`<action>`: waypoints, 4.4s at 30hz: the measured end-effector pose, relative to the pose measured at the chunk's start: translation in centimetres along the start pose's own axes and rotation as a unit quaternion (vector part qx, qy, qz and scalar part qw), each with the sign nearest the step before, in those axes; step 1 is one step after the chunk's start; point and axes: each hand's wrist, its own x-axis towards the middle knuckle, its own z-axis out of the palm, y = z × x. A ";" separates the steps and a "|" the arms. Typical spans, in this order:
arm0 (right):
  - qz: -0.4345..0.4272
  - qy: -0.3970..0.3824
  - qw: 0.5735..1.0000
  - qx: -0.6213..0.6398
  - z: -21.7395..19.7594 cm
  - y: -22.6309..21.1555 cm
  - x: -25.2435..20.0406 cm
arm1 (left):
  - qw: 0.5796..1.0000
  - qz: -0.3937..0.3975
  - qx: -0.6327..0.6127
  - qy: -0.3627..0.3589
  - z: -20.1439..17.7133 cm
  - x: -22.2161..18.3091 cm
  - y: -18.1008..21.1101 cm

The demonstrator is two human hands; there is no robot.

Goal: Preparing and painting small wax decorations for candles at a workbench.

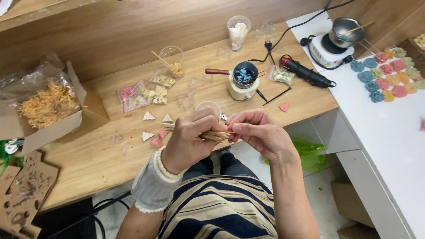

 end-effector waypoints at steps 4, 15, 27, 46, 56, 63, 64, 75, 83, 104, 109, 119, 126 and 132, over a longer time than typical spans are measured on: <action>-0.043 -0.002 0.999 -0.027 1.8 -0.4 0.1 | 0.999 -0.039 -0.012 0.012 -1.1 -0.3 0.0; -0.063 -0.004 0.984 -0.168 2.9 -0.3 0.1 | 0.998 -0.050 -0.027 0.007 -1.9 -1.8 0.3; -0.061 -0.013 0.989 -0.136 2.4 0.2 0.0 | 0.999 -0.048 -0.015 0.011 -1.9 -2.3 0.2; -0.095 0.000 0.959 -0.269 3.6 -0.3 -0.4 | 0.996 -0.083 -0.030 0.007 -1.8 -2.4 0.6; -0.078 -0.038 0.984 -0.159 2.8 -0.1 -0.2 | 0.997 -0.059 -0.040 0.007 -1.8 -2.2 0.6; -0.084 0.009 0.967 -0.242 3.2 -0.2 -0.5 | 0.994 -0.100 -0.048 0.006 -1.8 -2.1 0.8; -0.083 0.009 0.967 -0.242 3.1 -0.2 -0.4 | 0.994 -0.100 -0.047 0.007 -1.7 -2.2 0.7; -0.069 -0.027 0.985 -0.155 1.9 0.3 0.3 | 0.994 -0.095 -0.053 0.013 -1.8 -2.4 0.1; -0.082 -0.010 0.967 -0.240 2.9 -0.1 0.0 | 0.992 -0.114 -0.057 0.014 -1.6 -2.4 0.0; -0.084 0.038 0.994 -0.066 1.4 1.5 1.6 | 0.996 -0.089 -0.004 0.022 -2.5 -2.4 -1.0; -0.286 -0.008 0.953 -0.102 -3.8 1.6 4.5 | 0.989 -0.100 0.078 0.069 -7.4 -1.5 -2.1; -0.062 0.042 0.878 -0.473 4.0 -1.1 8.2 | 0.862 0.163 0.460 0.139 -17.2 5.1 -1.2; -0.005 0.026 0.838 -0.545 4.0 -0.2 8.4 | 0.786 0.282 0.460 0.300 -19.0 6.0 -10.2; 0.035 0.022 0.795 -0.606 3.7 0.6 7.7 | 0.861 0.062 0.323 0.387 -19.2 6.8 -17.3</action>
